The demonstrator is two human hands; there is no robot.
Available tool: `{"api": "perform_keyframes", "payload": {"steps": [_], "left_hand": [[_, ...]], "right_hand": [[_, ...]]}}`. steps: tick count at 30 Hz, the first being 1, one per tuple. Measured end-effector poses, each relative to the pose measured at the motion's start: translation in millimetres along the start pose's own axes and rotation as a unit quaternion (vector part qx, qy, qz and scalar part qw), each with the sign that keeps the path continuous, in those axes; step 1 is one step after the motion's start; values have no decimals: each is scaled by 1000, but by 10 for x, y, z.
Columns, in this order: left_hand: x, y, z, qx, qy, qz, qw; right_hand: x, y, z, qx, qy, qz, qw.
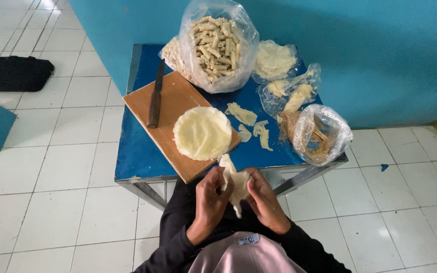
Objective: The person sits at a small table and separates thin round dough wrappers, peeling them apart by hand and stacking them. They use a knife on a cutting board to trim excess dough from the edges of a wrapper, then continue stacking the finished wrappers into a pile.
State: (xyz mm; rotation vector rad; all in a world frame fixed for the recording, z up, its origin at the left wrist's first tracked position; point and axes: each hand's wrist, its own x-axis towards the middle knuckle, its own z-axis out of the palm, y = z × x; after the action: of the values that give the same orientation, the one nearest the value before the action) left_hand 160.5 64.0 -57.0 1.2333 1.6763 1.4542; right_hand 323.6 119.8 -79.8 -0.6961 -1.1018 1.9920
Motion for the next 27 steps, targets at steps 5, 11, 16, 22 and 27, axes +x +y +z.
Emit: {"api": "perform_keyframes", "payload": {"steps": [5,11,16,22,27], "left_hand": [[-36,86,19,3,-12,214,977],[-9,-72,21,-172,-34,49,983],[-10,-129,-65,-432,-60,-81,896],[-29,-81,33,-371,-77,-53,924],[1,-98,68,-53,-37,-10,998]], "right_hand": [[-5,-103,201,-155,-40,-131,978],[-6,-178,181,-321,22,-146,936],[55,-141,16,-330,14,-171,928],[23,-122,149,-251,40,-109,961],[-60,-209,208,-428,52,-226,873]]}}
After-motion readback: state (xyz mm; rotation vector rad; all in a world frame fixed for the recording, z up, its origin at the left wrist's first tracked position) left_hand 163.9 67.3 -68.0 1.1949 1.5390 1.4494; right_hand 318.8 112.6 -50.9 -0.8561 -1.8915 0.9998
